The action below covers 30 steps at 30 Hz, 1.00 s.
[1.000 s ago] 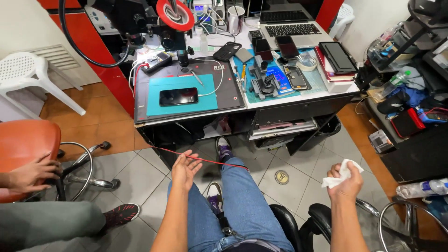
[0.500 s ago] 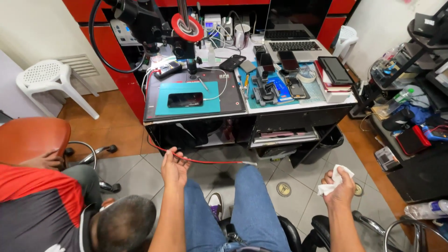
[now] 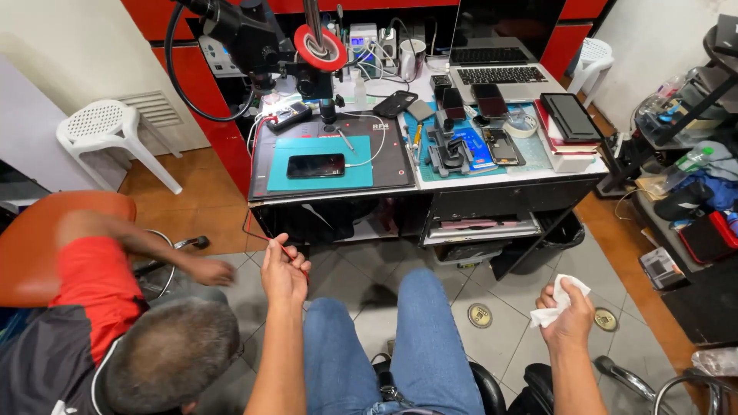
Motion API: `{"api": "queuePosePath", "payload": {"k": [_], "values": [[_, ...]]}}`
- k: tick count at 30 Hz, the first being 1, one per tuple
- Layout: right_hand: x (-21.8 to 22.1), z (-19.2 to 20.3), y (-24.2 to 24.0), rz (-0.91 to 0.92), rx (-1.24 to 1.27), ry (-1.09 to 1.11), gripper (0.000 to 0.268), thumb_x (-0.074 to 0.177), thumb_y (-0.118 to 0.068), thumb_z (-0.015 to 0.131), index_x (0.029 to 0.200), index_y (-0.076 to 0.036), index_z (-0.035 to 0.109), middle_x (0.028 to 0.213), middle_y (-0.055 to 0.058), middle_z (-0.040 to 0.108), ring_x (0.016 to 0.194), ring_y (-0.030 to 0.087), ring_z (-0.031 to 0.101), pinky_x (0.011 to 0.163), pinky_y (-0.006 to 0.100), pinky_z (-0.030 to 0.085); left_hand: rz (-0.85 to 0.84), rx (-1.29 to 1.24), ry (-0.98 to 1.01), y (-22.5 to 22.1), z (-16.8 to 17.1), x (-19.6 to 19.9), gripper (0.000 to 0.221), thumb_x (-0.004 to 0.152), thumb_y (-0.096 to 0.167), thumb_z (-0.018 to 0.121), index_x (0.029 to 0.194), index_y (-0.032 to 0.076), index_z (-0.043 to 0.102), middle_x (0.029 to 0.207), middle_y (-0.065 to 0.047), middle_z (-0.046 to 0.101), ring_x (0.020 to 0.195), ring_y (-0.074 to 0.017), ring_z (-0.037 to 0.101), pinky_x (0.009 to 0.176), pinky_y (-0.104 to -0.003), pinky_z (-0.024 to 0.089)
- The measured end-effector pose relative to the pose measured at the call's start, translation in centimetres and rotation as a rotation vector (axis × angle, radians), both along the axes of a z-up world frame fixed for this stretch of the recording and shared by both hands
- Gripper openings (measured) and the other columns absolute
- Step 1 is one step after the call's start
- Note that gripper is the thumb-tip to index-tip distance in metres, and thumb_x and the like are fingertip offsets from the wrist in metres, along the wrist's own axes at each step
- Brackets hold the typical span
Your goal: The person is disassembling a mobile phone by removing internal screws and then cleaning the screen using a cloth and cleaning solution.
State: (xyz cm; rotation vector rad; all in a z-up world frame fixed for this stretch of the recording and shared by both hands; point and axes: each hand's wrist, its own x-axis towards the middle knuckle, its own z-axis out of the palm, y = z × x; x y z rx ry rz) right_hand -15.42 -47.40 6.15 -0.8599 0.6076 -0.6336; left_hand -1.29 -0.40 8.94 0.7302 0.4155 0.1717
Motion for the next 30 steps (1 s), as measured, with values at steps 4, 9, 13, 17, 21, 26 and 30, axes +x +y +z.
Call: {"api": "queuePosePath", "payload": {"k": [4,9,13,17,21,26,30], "values": [[0.0,0.1,0.3,0.009,-0.003,0.020,0.016,0.090,-0.016,0.066,0.094,-0.012,0.050,0.073,0.009,0.056,0.051,0.012,0.040,0.048,0.026,0.029,-0.010,-0.046,-0.123,0.4,-0.6,0.5,0.027,0.108,0.033,0.053,0.113,0.008,0.061,0.068,-0.003,0.048,0.050,-0.0098,0.037,0.044,-0.022,0.026],[0.2,0.0,0.3,0.009,0.001,0.018,0.016,0.091,-0.014,0.065,0.092,-0.012,0.050,0.072,0.009,0.055,0.052,0.012,0.041,0.048,0.026,0.029,-0.023,-0.036,-0.133,0.0,1.5,0.1,0.028,0.108,0.031,0.054,0.113,0.005,0.064,0.066,-0.004,0.049,0.048,-0.0097,0.036,0.043,-0.023,0.026],[0.1,0.1,0.4,0.024,-0.016,0.019,0.016,0.090,-0.016,0.065,0.090,-0.012,0.049,0.072,0.009,0.054,0.051,0.012,0.039,0.048,0.026,0.028,-0.037,-0.055,-0.137,-0.3,1.8,0.1,0.026,0.107,0.029,0.055,0.112,0.005,0.065,0.065,-0.004,0.050,0.048,-0.0096,0.036,0.043,-0.023,0.026],[0.1,-0.1,0.5,0.021,-0.006,0.024,0.016,0.090,-0.017,0.067,0.089,-0.013,0.051,0.072,0.009,0.055,0.051,0.013,0.040,0.049,0.026,0.030,-0.054,-0.052,-0.147,-0.8,1.6,0.2,0.026,0.106,0.029,0.057,0.112,0.005,0.065,0.066,-0.004,0.051,0.048,-0.0100,0.037,0.043,-0.023,0.026],[-0.1,0.4,0.6,0.018,-0.011,0.039,0.017,0.090,-0.016,0.065,0.090,-0.013,0.049,0.073,0.008,0.054,0.052,0.012,0.040,0.050,0.026,0.030,-0.043,-0.062,-0.133,-1.1,1.4,0.4,0.023,0.105,0.027,0.058,0.111,0.005,0.065,0.066,-0.005,0.050,0.049,-0.0110,0.037,0.044,-0.024,0.025],[-0.5,0.0,0.3,0.011,-0.020,0.037,0.015,0.090,-0.016,0.065,0.092,-0.013,0.051,0.074,0.008,0.055,0.053,0.012,0.041,0.051,0.025,0.031,-0.072,-0.067,-0.145,-1.3,0.5,0.6,0.024,0.105,0.027,0.057,0.112,0.005,0.063,0.068,-0.005,0.050,0.050,-0.0113,0.038,0.045,-0.025,0.026],[-0.8,0.3,0.3,0.006,-0.020,0.056,0.015,0.091,-0.016,0.066,0.093,-0.014,0.050,0.075,0.008,0.054,0.054,0.012,0.042,0.051,0.026,0.030,-0.073,-0.081,-0.125,-1.7,1.1,0.4,0.024,0.105,0.026,0.057,0.113,0.004,0.062,0.069,-0.005,0.049,0.051,-0.0114,0.038,0.046,-0.025,0.027]]}}
